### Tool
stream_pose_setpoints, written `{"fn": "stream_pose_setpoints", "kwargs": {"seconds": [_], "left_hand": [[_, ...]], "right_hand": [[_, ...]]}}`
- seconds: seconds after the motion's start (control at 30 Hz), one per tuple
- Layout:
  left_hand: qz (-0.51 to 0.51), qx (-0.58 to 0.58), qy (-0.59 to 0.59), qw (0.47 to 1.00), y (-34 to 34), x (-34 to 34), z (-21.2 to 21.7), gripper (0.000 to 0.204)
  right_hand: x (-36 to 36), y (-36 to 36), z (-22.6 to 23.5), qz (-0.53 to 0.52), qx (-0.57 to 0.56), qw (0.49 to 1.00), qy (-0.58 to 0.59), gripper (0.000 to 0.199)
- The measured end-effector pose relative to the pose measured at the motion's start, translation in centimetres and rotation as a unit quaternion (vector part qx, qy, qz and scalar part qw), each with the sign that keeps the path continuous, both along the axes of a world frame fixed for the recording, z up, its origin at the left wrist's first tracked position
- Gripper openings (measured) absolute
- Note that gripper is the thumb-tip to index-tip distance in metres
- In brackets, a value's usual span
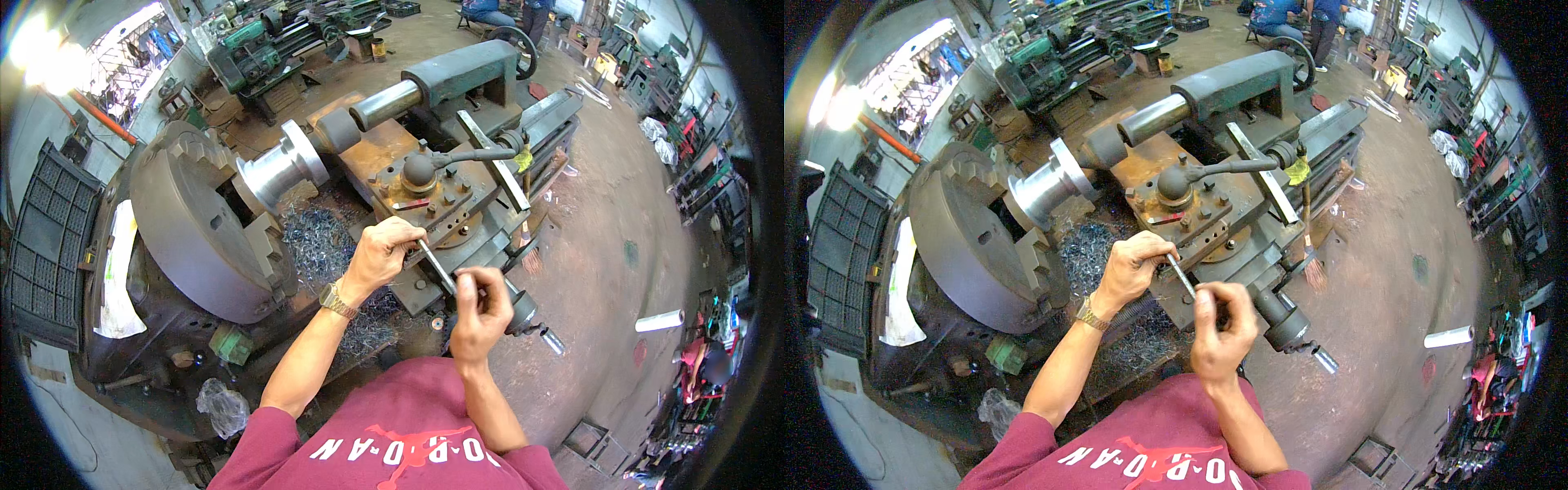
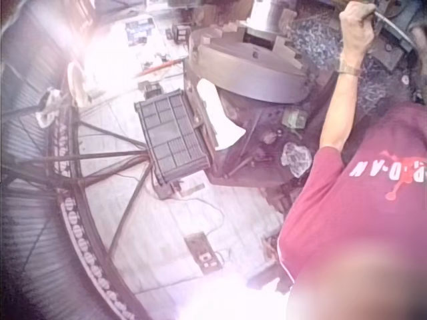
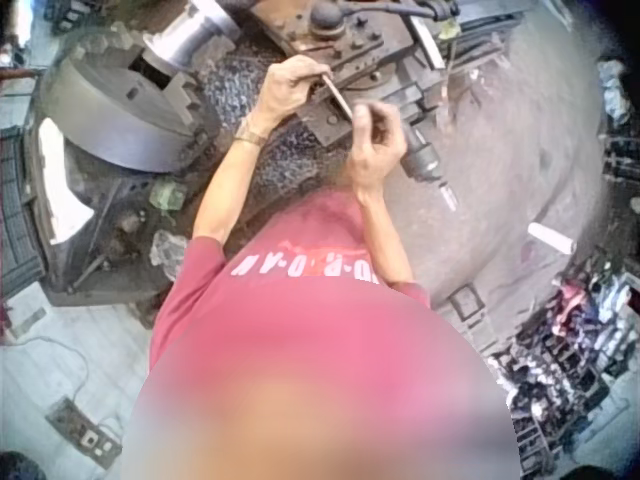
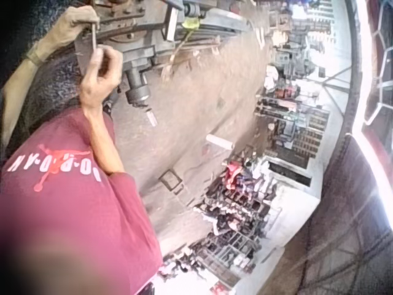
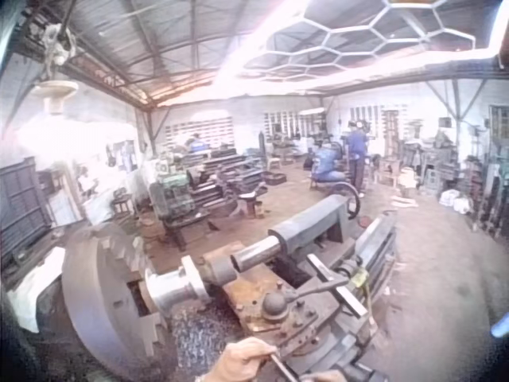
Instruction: The person holds a small metal rod and repeatedly rubs its surface with a small abrasive tool. The person continues this repetitive rubbing motion on the same rod throughout the clip.
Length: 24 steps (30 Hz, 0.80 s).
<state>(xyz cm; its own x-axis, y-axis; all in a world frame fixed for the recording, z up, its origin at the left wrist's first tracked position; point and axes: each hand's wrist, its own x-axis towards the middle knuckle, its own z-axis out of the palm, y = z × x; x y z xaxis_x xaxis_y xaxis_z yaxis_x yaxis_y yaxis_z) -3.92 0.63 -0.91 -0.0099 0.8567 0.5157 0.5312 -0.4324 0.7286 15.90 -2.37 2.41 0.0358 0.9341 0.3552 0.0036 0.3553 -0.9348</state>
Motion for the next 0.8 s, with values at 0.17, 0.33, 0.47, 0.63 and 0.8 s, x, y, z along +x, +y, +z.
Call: {"fn": "stream_pose_setpoints", "kwargs": {"seconds": [0.17, 0.33, 0.47, 0.63, 0.8], "left_hand": [[-0.009, 0.017, 0.027, 0.999, 0.2, -0.1, 0.3, 0.018], [-0.002, 0.01, 0.013, 1.0, 0.6, 0.4, 0.6, 0.015], [0.024, 0.011, -0.015, 1.0, 0.8, 1.1, 0.4, 0.013], [0.088, 0.025, -0.013, 0.996, 0.8, 2.0, 0.3, 0.014], [0.157, 0.024, 0.021, 0.987, 1.1, 3.4, 0.7, 0.017]], "right_hand": [[0.5, 4.5, -1.5, -0.128, -0.043, 0.982, 0.134, 0.016], [0.2, 5.7, -2.5, -0.159, 0.004, 0.969, 0.19, 0.015], [-0.2, 6.4, -2.3, -0.185, 0.04, 0.957, 0.218, 0.015], [0.2, 11.5, -2.2, -0.161, -0.021, 0.965, 0.204, 0.017], [-1.4, 17.9, -3.3, -0.104, -0.048, 0.97, 0.215, 0.014]]}}
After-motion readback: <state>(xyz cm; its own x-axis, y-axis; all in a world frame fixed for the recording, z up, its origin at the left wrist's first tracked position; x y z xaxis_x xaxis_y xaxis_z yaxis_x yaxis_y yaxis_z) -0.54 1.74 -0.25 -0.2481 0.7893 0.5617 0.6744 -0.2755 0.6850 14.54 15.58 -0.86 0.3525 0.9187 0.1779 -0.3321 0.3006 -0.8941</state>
